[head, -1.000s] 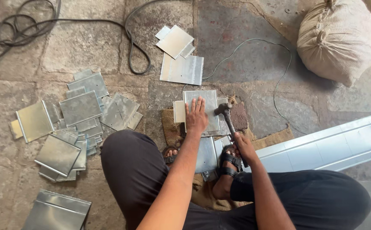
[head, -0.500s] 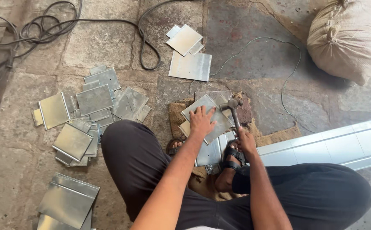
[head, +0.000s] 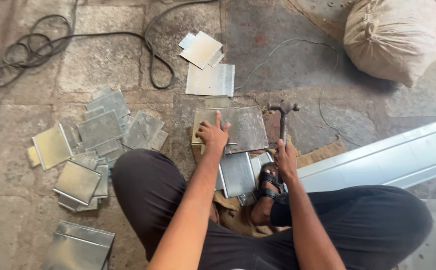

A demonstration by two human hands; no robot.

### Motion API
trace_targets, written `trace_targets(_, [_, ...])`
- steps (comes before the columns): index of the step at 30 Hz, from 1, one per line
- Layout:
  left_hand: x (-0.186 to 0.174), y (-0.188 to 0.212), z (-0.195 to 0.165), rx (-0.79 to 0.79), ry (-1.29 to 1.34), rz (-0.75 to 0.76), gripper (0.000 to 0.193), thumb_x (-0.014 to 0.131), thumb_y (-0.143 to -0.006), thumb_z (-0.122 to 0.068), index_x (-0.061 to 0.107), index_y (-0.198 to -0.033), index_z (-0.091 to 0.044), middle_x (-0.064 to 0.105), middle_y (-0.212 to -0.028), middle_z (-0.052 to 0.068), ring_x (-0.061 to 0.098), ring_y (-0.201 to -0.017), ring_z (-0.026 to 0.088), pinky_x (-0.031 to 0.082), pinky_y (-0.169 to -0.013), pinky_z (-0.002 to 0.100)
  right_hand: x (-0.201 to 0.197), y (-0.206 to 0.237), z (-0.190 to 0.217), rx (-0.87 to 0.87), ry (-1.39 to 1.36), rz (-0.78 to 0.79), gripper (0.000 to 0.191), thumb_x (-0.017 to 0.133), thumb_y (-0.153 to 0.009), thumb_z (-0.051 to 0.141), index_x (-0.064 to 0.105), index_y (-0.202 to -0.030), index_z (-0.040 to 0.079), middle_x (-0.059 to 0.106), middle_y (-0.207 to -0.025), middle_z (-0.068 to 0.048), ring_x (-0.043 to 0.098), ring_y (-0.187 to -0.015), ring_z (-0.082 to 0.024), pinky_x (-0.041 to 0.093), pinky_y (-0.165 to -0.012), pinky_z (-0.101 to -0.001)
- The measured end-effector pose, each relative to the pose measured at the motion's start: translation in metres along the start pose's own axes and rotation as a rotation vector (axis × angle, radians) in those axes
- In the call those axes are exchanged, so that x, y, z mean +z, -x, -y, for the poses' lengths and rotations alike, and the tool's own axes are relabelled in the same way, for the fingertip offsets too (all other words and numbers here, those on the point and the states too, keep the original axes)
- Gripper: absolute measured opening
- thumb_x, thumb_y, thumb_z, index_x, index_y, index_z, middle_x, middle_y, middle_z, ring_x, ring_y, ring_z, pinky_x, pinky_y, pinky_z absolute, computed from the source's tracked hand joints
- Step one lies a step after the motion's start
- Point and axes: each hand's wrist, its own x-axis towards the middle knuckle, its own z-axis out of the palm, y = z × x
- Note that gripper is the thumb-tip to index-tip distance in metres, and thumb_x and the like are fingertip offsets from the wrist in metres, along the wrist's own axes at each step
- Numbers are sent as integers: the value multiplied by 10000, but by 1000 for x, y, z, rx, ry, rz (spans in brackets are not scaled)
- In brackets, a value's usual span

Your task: The person sits on the floor and hammers the edges of several square metal sheets using a hammer against a stone block.

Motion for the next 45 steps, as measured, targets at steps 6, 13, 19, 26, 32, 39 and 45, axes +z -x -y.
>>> trace_targets(6, [-19, 3, -16, 255, -335, -271, 794, 489, -980, -685, 280, -1580, -209, 121, -1751, 81, 139, -1582, 361, 178, -1169, 775, 27, 4, -22, -47, 584, 92, 439, 572, -1019, 454, 653, -973, 26, 683, -701, -118, 655, -616, -195, 498, -563, -372])
trace_targets(13, [-59, 2, 13, -25, 270, -76, 1067, 769, -780, -545, 151, -1604, -266, 100, -1661, 146, 250, -1452, 371, 318, -1127, 602, 36, 21, -25, 221, 484, 114, 390, 601, -986, 390, 570, -938, 4, 645, -669, -147, 647, -505, -242, 522, -478, -386])
trace_targets(19, [-24, -27, 63, -130, 677, -448, 618, 832, -777, -176, 589, -1337, -76, 682, -1270, 193, 657, -1131, 346, 542, -894, 434, 32, 24, -22, 323, 93, 241, 342, 640, -975, 398, 537, -924, 75, 492, -629, -12, 482, -462, -125, 418, -406, -301])
trace_targets(26, [-19, -19, 68, -98, 1333, -285, 409, 613, -887, -99, 701, -1251, 64, 714, -1187, 260, 714, -995, 327, 570, -865, 445, 31, 9, -25, 431, -192, 238, 344, 601, -989, 445, 511, -899, 126, 421, -609, 19, 354, -430, -72, 298, -381, -252])
trace_targets(32, [-5, 1, 41, -466, 1630, -492, 273, 546, -920, -113, 503, -1176, -30, 616, -1129, 160, 641, -996, 262, 536, -904, 406, 29, 9, -18, 443, -261, 136, 374, 519, -1017, 481, 478, -880, 135, 403, -596, 12, 314, -413, -77, 263, -371, -255])
trace_targets(39, [23, 20, 21, -330, 1358, -492, 351, 712, -907, -277, 501, -1038, -29, 652, -1044, 195, 647, -935, 325, 517, -852, 442, 34, 13, -14, 436, -230, 104, 401, 479, -1034, 505, 469, -871, 139, 387, -591, 18, 297, -413, -74, 257, -376, -254])
trace_targets(45, [41, 36, 21, -305, 1165, -538, 394, 735, -914, -347, 515, -970, -25, 592, -1102, 189, 619, -975, 340, 507, -871, 467, 39, 17, -22, 102, 265, 30, 422, 596, -982, 452, 560, -937, 34, 572, -642, -84, 544, -421, -190, 459, -380, -358])
